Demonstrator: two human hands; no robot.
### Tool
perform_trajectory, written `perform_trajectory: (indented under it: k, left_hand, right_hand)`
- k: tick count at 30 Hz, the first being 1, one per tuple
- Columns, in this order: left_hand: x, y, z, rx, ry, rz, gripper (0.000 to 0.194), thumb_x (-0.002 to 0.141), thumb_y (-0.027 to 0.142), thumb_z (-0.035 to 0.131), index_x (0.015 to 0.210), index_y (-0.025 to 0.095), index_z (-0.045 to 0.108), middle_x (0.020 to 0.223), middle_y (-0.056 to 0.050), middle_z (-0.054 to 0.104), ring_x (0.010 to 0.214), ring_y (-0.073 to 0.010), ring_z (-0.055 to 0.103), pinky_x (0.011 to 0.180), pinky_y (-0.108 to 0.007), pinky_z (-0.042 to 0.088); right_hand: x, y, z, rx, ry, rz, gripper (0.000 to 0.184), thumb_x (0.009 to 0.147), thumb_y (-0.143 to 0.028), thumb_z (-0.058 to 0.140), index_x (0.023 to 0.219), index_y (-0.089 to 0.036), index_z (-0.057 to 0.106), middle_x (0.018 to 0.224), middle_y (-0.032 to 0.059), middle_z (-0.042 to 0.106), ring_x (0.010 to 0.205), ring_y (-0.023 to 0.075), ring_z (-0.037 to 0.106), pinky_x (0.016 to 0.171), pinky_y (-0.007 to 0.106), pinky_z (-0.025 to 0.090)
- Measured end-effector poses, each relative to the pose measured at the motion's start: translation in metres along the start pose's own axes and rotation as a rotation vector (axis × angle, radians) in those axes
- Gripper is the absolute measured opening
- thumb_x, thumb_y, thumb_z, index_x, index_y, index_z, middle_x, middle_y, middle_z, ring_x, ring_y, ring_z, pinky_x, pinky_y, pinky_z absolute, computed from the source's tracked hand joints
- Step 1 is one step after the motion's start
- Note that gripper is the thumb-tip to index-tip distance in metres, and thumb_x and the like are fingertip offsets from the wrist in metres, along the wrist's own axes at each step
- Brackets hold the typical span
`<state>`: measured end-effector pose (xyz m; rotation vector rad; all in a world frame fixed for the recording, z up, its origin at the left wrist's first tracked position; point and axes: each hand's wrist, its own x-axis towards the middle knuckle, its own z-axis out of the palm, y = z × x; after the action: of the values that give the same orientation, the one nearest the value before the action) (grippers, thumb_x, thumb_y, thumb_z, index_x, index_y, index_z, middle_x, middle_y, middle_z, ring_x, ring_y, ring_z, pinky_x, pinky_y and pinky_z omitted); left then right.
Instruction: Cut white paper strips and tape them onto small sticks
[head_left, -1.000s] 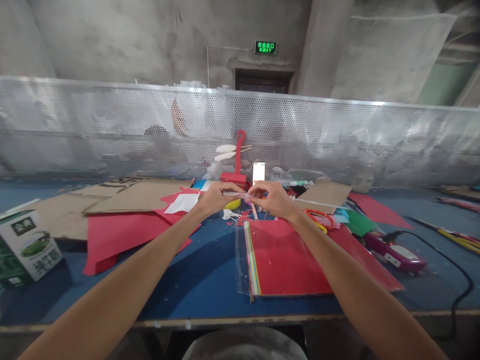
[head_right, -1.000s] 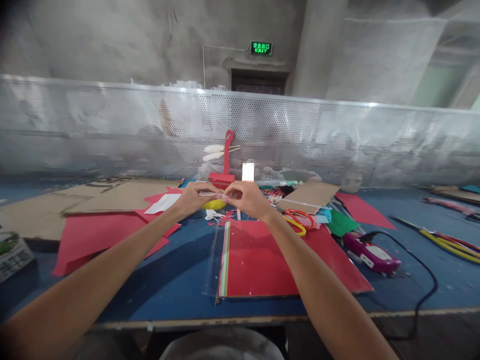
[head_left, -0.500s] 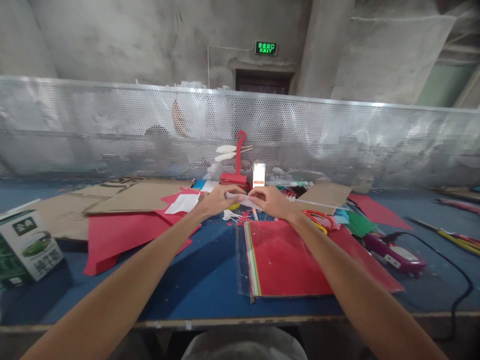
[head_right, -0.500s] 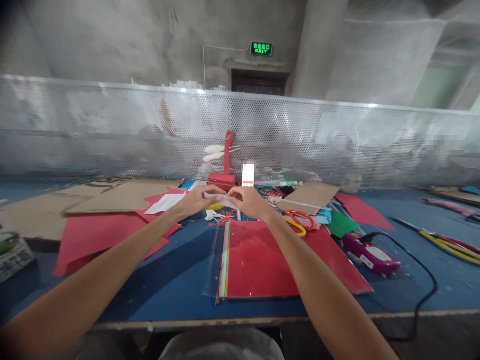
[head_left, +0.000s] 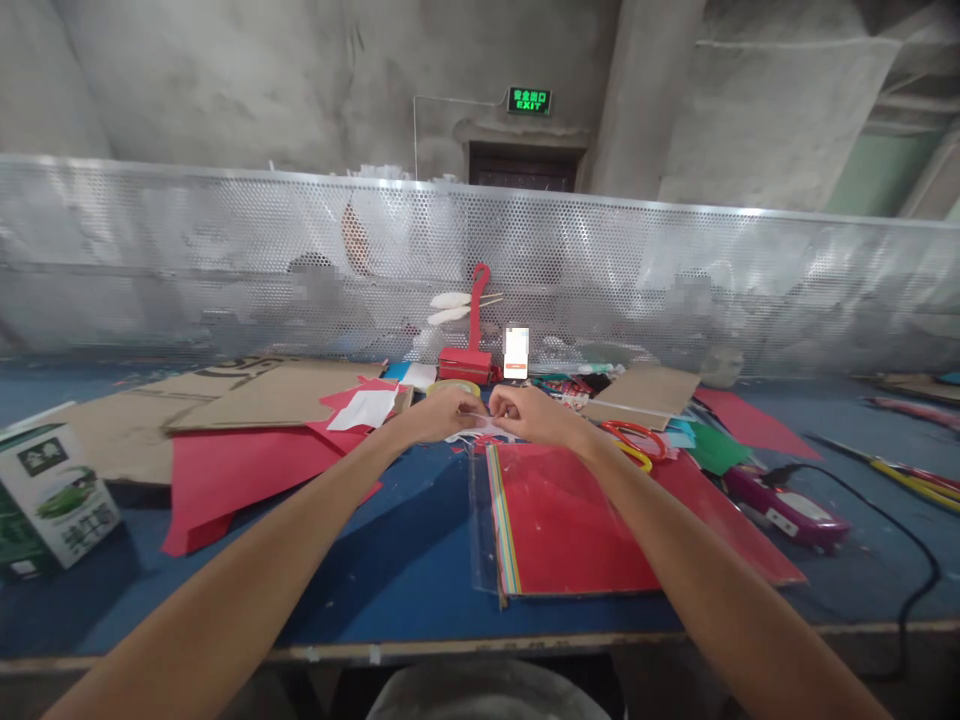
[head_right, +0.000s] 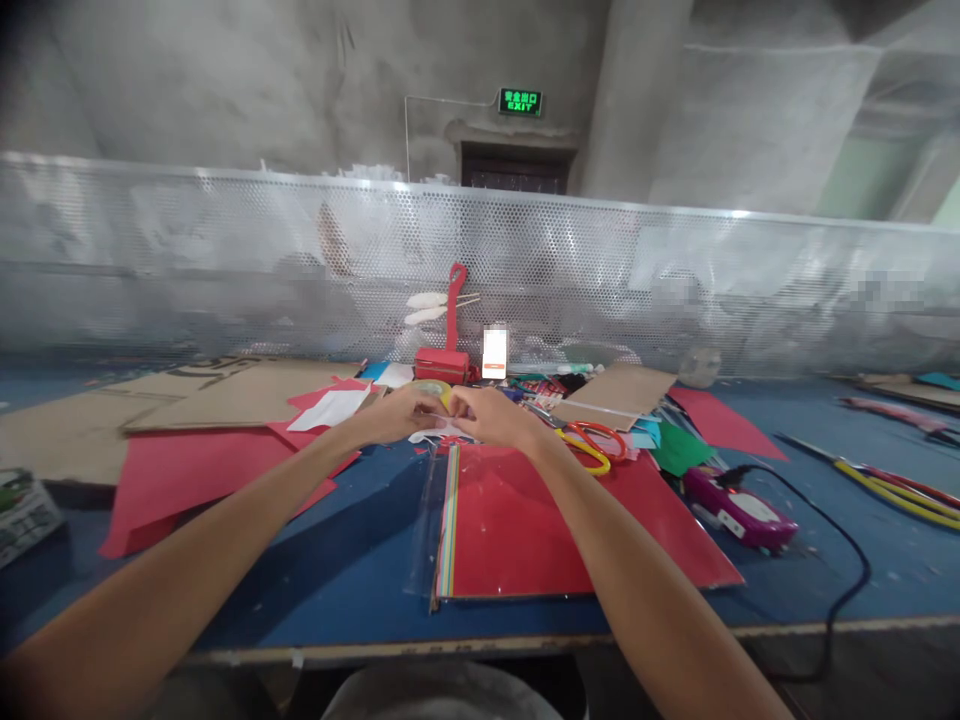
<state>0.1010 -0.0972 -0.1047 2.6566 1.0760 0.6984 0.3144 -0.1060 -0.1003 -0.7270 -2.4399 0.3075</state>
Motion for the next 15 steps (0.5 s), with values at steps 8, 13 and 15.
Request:
perform_trajectory:
  k: [8,13,15]
  left_hand:
    - [-0.0007,0.0063,-0.0018,-0.026,0.014,-0.026,0.025,0.085,0.037,0.052,0.085,0.019,0.069,0.077,-0.002,0.064,0.069,-0.0142,0.055,0.061,-0.024,0.037]
    - [-0.0007,0.0047,-0.0024,-0.153,0.013,-0.077,0.027,0.080,0.042,0.059,0.078,0.017,0.067,0.069,-0.001,0.061,0.063,-0.0127,0.052,0.057,-0.023,0.036]
    - [-0.0004,0.0032,-0.0001,-0.237,0.032,-0.117,0.028,0.076,0.044,0.063,0.077,0.016,0.066,0.067,-0.001,0.061,0.061,-0.0122,0.052,0.055,-0.022,0.035]
  right_hand:
    - [-0.0008,0.0067,-0.0018,0.027,0.030,0.002,0.002,0.085,-0.020,0.051,0.087,-0.019,0.052,0.075,-0.0005,0.059,0.069,0.0133,0.053,0.066,0.024,0.037]
    - [-0.0010,0.0057,-0.0027,-0.002,-0.014,-0.071,0.019,0.081,-0.027,0.062,0.096,-0.019,0.055,0.090,0.0020,0.062,0.080,0.0161,0.056,0.072,0.026,0.039]
    - [-0.0007,0.0037,-0.0019,-0.029,-0.061,-0.137,0.030,0.075,-0.030,0.071,0.099,-0.020,0.055,0.099,0.0038,0.063,0.087,0.0180,0.056,0.077,0.027,0.039]
